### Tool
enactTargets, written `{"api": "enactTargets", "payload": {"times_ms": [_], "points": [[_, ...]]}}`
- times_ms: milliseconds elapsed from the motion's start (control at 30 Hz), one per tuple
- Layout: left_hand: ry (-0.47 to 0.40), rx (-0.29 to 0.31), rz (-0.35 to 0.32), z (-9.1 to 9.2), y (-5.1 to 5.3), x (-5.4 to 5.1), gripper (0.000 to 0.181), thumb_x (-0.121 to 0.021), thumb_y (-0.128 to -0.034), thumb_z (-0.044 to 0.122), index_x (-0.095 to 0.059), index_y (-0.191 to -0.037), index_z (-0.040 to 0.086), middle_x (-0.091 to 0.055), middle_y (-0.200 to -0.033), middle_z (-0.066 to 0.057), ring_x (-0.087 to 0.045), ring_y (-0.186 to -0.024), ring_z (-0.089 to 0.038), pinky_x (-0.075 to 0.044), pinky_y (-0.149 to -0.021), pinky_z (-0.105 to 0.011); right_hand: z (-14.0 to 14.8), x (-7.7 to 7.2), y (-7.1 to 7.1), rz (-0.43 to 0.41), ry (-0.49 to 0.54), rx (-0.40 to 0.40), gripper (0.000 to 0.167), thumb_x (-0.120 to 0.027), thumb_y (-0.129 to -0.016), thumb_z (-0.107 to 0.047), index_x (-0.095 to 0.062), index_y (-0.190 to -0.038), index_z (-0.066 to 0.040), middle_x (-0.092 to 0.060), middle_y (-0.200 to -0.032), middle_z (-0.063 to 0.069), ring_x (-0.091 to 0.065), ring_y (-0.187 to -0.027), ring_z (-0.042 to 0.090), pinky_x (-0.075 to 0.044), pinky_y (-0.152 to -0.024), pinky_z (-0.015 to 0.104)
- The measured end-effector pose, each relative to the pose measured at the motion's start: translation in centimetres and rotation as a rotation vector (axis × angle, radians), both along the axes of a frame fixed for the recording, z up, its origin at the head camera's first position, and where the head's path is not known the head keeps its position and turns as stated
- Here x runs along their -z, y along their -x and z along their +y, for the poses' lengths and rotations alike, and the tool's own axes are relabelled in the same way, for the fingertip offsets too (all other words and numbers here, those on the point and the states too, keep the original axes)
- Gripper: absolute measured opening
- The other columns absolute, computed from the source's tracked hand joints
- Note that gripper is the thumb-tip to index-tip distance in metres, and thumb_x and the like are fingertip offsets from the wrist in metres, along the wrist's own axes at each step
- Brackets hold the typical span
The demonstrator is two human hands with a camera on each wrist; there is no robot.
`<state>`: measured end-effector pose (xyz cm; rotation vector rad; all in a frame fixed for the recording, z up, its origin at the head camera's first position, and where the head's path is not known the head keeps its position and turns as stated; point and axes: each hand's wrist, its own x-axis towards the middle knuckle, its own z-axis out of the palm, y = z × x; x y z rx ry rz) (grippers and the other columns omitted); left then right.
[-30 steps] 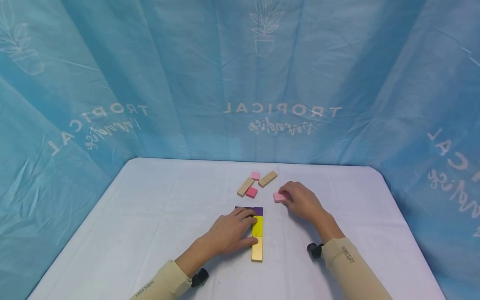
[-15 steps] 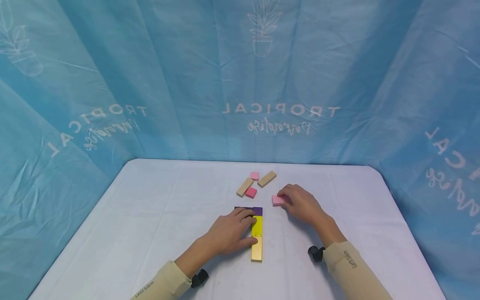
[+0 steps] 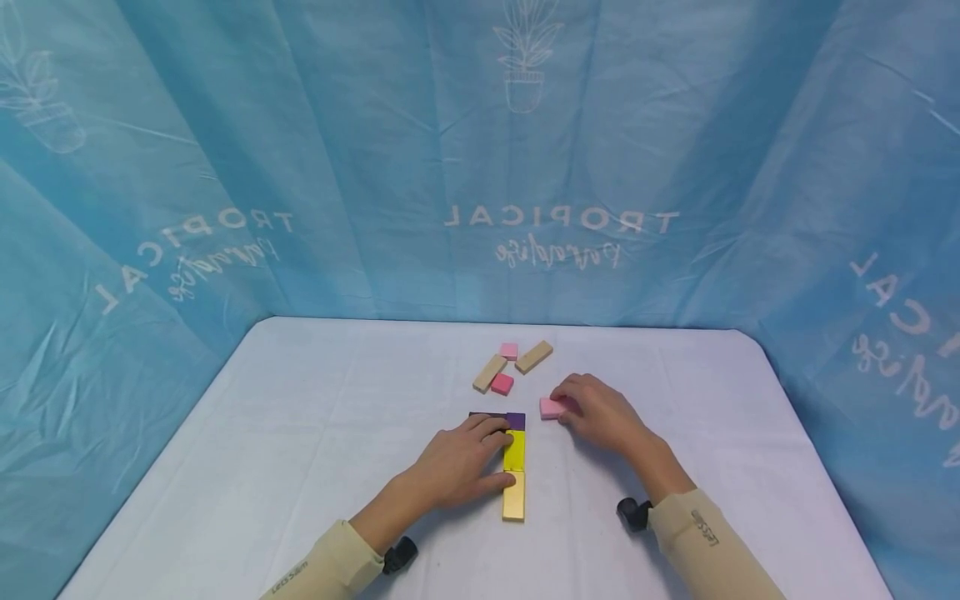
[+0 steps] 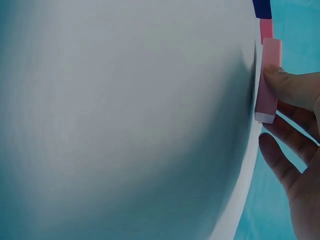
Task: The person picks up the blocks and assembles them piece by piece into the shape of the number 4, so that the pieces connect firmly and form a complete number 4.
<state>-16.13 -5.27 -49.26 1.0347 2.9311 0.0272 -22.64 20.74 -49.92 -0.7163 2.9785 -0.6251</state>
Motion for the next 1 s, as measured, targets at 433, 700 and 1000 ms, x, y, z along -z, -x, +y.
{"api": "enactTargets", "payload": {"times_ms": [433, 700, 1000], "points": [[-0.006, -0.001, 0.008, 0.0, 0.0, 0.1, 0.064, -0.050, -0.0870, 0.067, -0.056, -0.133, 0.023, -0.044, -0.142, 0.006, -0.036, -0.130, -0.015, -0.051, -0.086, -0.036, -0.9, -0.3, -1.0, -0.006, -0.007, -0.023, 0.033, -0.078, -0.081, -0.027, -0.069, -0.112, -0.021, -0.063, -0.110, -0.005, -0.055, -0.104, 0.016, -0.046, -0.094, 0.043], [-0.002, -0.002, 0.008, 0.0, -0.1, 0.0, 0.064, -0.050, -0.0869, 0.067, -0.056, -0.133, 0.023, -0.044, -0.142, 0.005, -0.036, -0.130, -0.015, -0.050, -0.088, -0.037, -1.2, -0.2, -1.2, -0.017, 0.005, -0.023, 0.034, -0.080, -0.079, -0.030, -0.070, -0.111, -0.022, -0.063, -0.107, -0.008, -0.056, -0.103, 0.014, -0.048, -0.091, 0.040], [-0.002, 0.003, 0.016, 0.0, 0.0, 0.1, 0.064, -0.050, -0.0866, 0.067, -0.057, -0.132, 0.022, -0.045, -0.141, 0.005, -0.036, -0.129, -0.015, -0.051, -0.087, -0.036, -1.5, -0.1, -1.4, -0.009, 0.001, -0.025, 0.034, -0.081, -0.078, -0.030, -0.070, -0.110, -0.023, -0.063, -0.107, -0.008, -0.056, -0.102, 0.013, -0.049, -0.091, 0.039]]}}
